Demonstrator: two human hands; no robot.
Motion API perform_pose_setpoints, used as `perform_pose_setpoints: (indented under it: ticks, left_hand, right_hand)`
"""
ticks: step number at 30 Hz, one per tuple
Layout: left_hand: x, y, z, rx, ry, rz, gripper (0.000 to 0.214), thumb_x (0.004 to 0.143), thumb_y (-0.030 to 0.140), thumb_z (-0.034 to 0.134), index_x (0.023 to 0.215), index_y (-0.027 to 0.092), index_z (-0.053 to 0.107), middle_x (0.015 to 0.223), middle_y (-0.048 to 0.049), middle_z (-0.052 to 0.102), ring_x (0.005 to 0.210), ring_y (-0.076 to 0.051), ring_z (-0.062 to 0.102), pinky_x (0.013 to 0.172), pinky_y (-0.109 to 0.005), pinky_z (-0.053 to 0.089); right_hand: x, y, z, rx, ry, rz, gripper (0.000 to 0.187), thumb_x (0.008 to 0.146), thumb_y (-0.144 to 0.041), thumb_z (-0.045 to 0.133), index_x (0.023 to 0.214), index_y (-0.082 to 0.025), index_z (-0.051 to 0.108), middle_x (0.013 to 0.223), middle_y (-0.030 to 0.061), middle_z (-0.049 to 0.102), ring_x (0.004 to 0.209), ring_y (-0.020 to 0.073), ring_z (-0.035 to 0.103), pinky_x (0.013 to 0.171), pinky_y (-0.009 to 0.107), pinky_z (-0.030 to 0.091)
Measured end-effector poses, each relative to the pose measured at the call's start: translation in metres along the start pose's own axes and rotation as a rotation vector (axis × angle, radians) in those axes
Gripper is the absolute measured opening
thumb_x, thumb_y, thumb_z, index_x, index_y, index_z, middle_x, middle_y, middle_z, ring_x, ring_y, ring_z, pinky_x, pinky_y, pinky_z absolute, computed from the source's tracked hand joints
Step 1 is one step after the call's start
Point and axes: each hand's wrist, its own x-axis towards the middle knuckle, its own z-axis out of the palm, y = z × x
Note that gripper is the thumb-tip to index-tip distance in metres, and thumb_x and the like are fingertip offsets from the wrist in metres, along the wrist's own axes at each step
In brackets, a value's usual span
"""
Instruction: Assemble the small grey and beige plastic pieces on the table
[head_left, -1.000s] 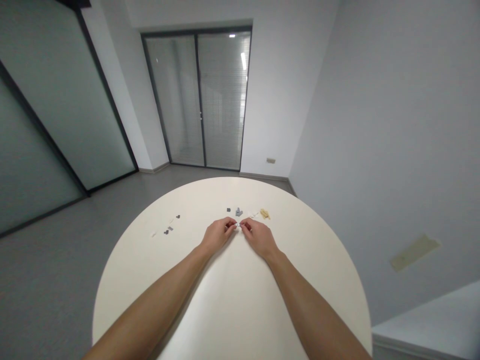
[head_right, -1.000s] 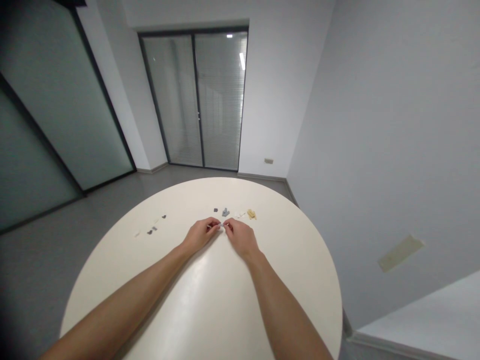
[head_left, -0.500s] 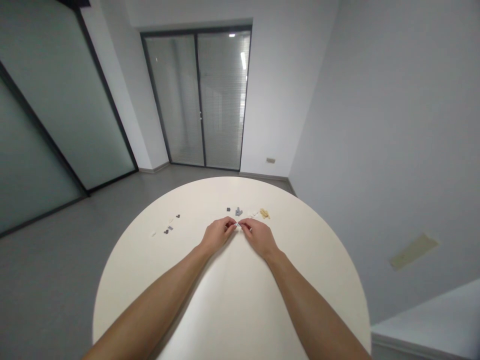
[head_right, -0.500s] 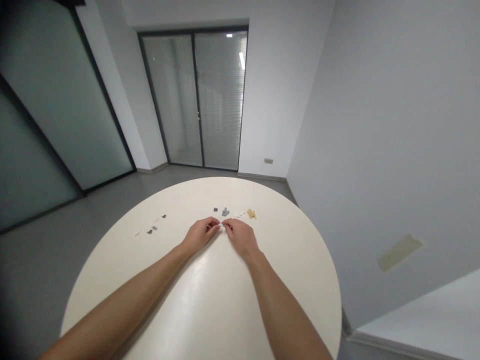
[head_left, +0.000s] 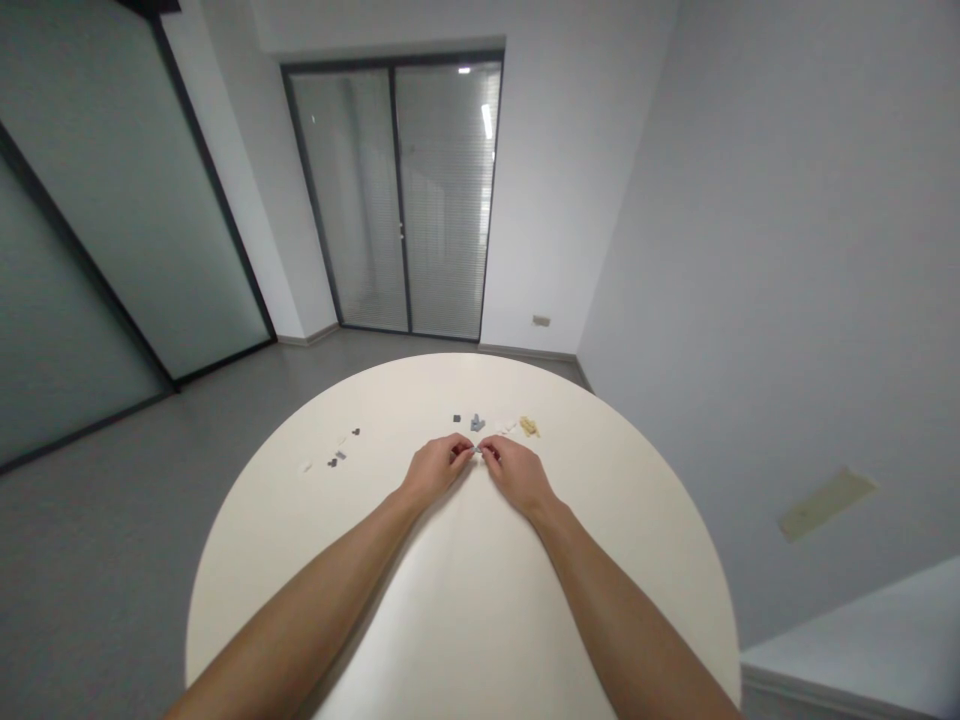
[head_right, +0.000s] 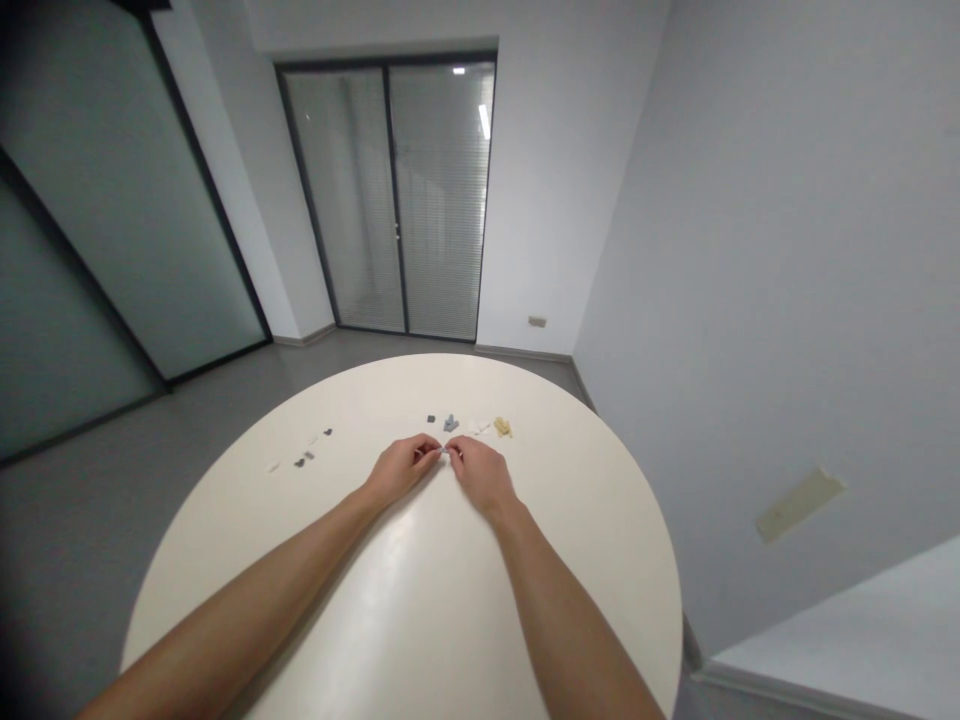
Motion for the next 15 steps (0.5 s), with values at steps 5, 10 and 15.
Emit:
perform_pose_setpoints:
  ticks: [5, 10, 15]
  left_hand:
    - [-0.0007, 0.0006, -0.0001, 0.0, 0.007, 0.013, 0.02, 0.089, 0.035, 0.054, 0.097, 0.026, 0.071, 0.093, -0.001, 0.075, 0.083, -0.017, 0.067, 0.069, -0.026, 0.045]
    - [-0.0023, 0.0041, -0.0028, 0.026, 0.01, -0.005, 0.021, 0.09, 0.035, 0.054, 0.097, 0.025, 0.071, 0.094, -0.0025, 0.075, 0.085, -0.018, 0.066, 0.07, -0.026, 0.045]
    - [-0.0018, 0.0028, -0.0026, 0.038, 0.03, -0.004, 0.02, 0.09, 0.034, 0.055, 0.098, 0.026, 0.071, 0.092, -0.0013, 0.075, 0.082, -0.017, 0.066, 0.068, -0.026, 0.044]
  right_hand:
    - [-0.0003, -0.0001, -0.0001, -0.007, -0.006, 0.006, 0.02, 0.096, -0.027, 0.048, 0.102, -0.025, 0.067, 0.099, 0.0027, 0.072, 0.088, 0.017, 0.064, 0.076, 0.027, 0.044]
    - [-0.001, -0.0002, -0.0003, 0.009, 0.007, 0.001, 0.021, 0.095, -0.026, 0.049, 0.103, -0.025, 0.068, 0.099, 0.0028, 0.072, 0.089, 0.0168, 0.064, 0.078, 0.027, 0.044]
    - [-0.0013, 0.002, 0.0012, 0.021, 0.023, 0.002, 0.021, 0.095, -0.025, 0.049, 0.104, -0.024, 0.067, 0.1, 0.0031, 0.071, 0.088, 0.0163, 0.064, 0.079, 0.028, 0.045]
